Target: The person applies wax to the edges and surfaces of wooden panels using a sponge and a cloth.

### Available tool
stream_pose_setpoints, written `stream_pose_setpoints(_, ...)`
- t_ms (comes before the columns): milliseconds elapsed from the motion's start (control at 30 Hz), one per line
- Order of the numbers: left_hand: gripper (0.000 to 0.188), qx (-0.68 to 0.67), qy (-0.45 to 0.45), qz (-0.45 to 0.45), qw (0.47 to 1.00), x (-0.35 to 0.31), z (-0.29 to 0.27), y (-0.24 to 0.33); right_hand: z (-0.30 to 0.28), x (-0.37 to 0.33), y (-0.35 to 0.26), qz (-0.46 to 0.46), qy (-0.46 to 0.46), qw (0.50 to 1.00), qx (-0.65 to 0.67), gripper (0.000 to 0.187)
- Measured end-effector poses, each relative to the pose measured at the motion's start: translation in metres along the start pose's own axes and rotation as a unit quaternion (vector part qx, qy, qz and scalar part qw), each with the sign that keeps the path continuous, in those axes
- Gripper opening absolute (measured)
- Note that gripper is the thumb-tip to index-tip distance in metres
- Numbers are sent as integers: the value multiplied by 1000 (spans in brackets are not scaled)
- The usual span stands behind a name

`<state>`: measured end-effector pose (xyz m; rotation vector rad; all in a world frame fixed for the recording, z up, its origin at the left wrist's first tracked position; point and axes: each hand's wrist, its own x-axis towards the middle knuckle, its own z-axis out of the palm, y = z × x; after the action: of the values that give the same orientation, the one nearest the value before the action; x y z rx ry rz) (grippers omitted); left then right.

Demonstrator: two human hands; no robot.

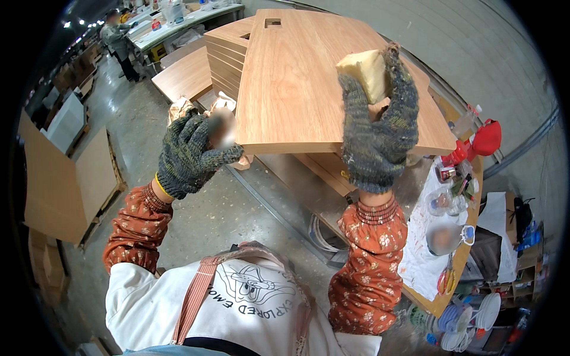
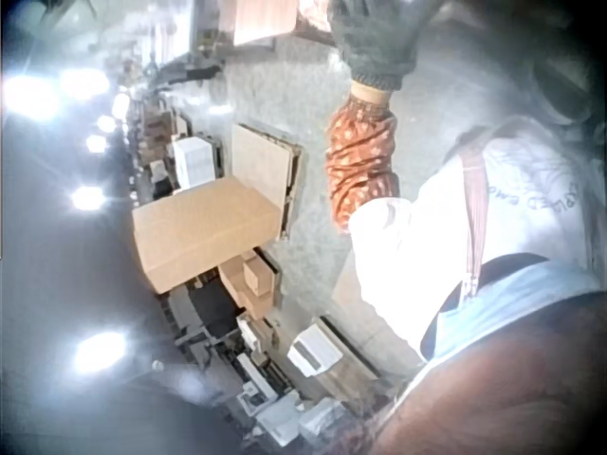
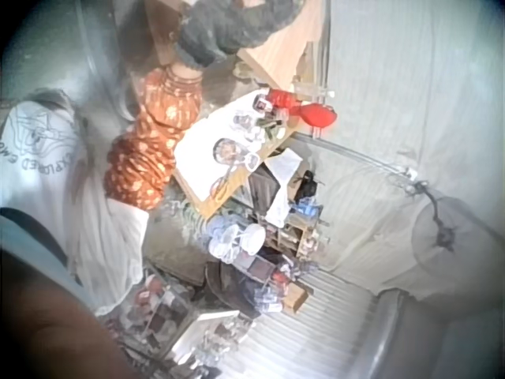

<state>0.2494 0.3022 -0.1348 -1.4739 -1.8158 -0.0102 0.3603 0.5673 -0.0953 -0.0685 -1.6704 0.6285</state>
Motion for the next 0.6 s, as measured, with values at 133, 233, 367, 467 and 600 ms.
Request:
stream_pose_setpoints(133, 55, 41, 40, -3, 998, -2, 6, 1, 3, 3, 2, -18, 17, 1000, 5, 52)
stream_pose_setpoints(233, 49, 47, 67, 17, 996, -3, -2, 3, 2, 4, -1, -12, 19, 1000, 3, 52)
stream_pose_setpoints(367, 48, 88, 46, -13, 995, -7, -1, 6, 1, 3, -7, 5, 16, 1000, -14, 52)
stream_pose_setpoints(467, 48, 100, 45, -21, 994, 0, -4, 5, 0, 2, 2, -34, 23, 999, -11, 52)
stream_pose_setpoints(600, 50, 80, 52, -9, 995, -2, -3, 2, 0, 2, 2, -28, 22, 999, -32, 52)
